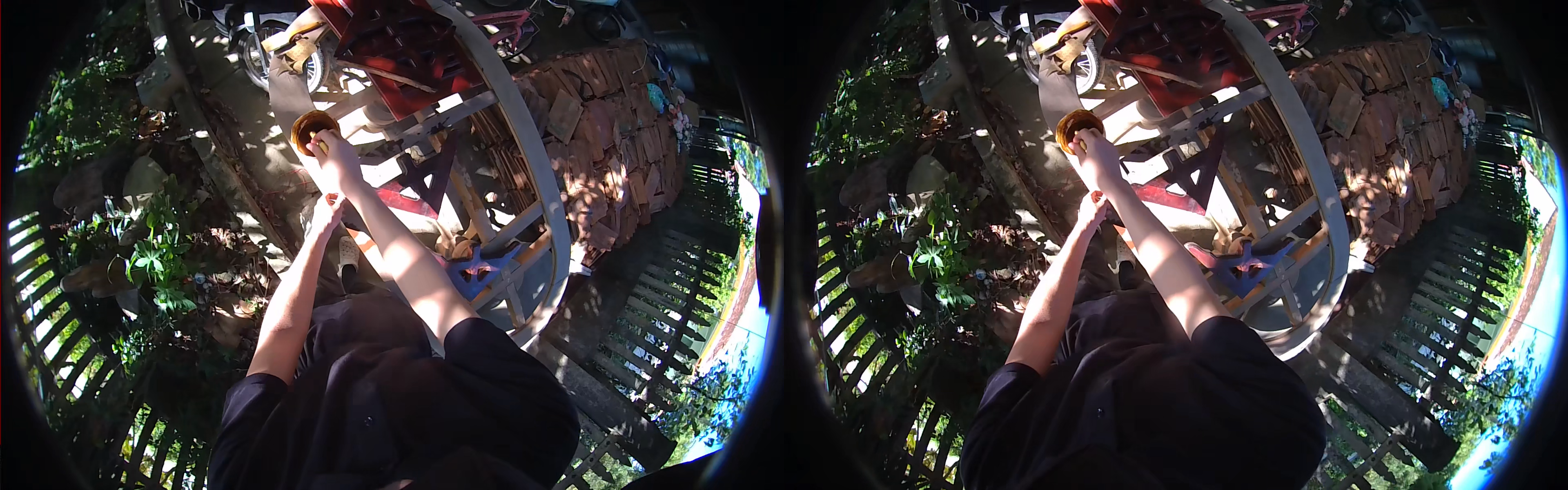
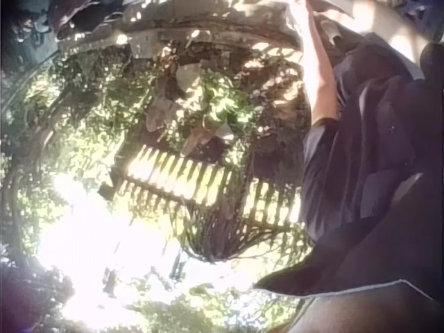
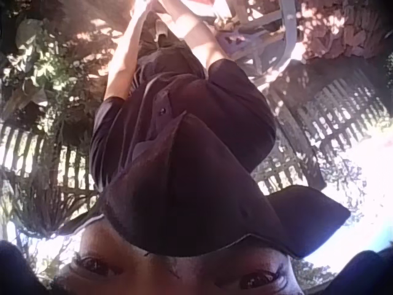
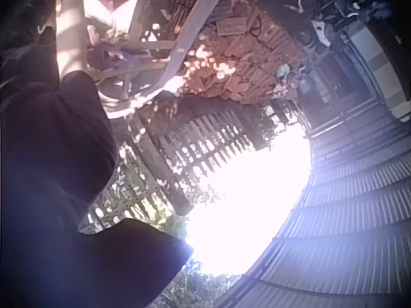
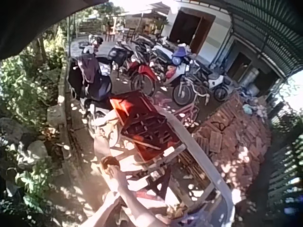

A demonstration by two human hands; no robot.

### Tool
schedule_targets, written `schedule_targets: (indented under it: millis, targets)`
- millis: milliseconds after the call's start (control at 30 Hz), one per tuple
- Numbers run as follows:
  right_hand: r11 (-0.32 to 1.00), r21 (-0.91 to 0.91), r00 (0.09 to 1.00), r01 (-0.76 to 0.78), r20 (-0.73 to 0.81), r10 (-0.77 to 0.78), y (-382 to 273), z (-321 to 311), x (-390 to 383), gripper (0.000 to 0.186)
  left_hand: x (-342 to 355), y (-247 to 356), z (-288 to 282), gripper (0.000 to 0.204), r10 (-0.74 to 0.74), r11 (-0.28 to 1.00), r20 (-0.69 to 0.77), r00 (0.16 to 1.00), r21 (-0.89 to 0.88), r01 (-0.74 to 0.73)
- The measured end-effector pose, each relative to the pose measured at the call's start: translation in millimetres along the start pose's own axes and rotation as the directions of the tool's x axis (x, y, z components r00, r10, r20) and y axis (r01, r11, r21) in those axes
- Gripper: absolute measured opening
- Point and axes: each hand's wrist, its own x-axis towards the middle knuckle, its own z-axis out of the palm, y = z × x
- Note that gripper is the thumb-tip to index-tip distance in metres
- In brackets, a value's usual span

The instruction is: Varnish or stain decorative wooden geometric frame pieces outdoors.

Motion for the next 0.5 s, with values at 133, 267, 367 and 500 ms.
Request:
schedule_targets:
  millis: [133, 267, 367, 500]
  targets:
    - [0.997, 0.069, 0.999, 0.027, -0.021, -0.026, -20.4, 18.8, 4.3, 0.016, 23.3, -44.7, -10.4, 0.045, 0.161, 0.965, -0.035, 0.986, 0.213, -0.150]
    - [0.994, 0.097, 0.997, -0.048, -0.060, 0.054, -31.1, 1.1, 1.6, 0.018, 29.1, -51.6, -6.7, 0.047, 0.092, 0.988, 0.092, 0.992, 0.114, -0.102]
    - [0.999, 0.017, 0.998, -0.029, -0.054, 0.030, -37.1, -6.5, 4.3, 0.019, 26.0, -45.6, -7.3, 0.047, 0.071, 0.987, 0.101, 0.992, 0.140, -0.085]
    - [0.999, -0.036, 0.996, -0.025, -0.082, 0.022, -40.6, -8.2, 6.6, 0.021, 17.3, -31.4, -17.1, 0.044, 0.218, 0.976, 0.389, 0.895, -0.101, -0.194]
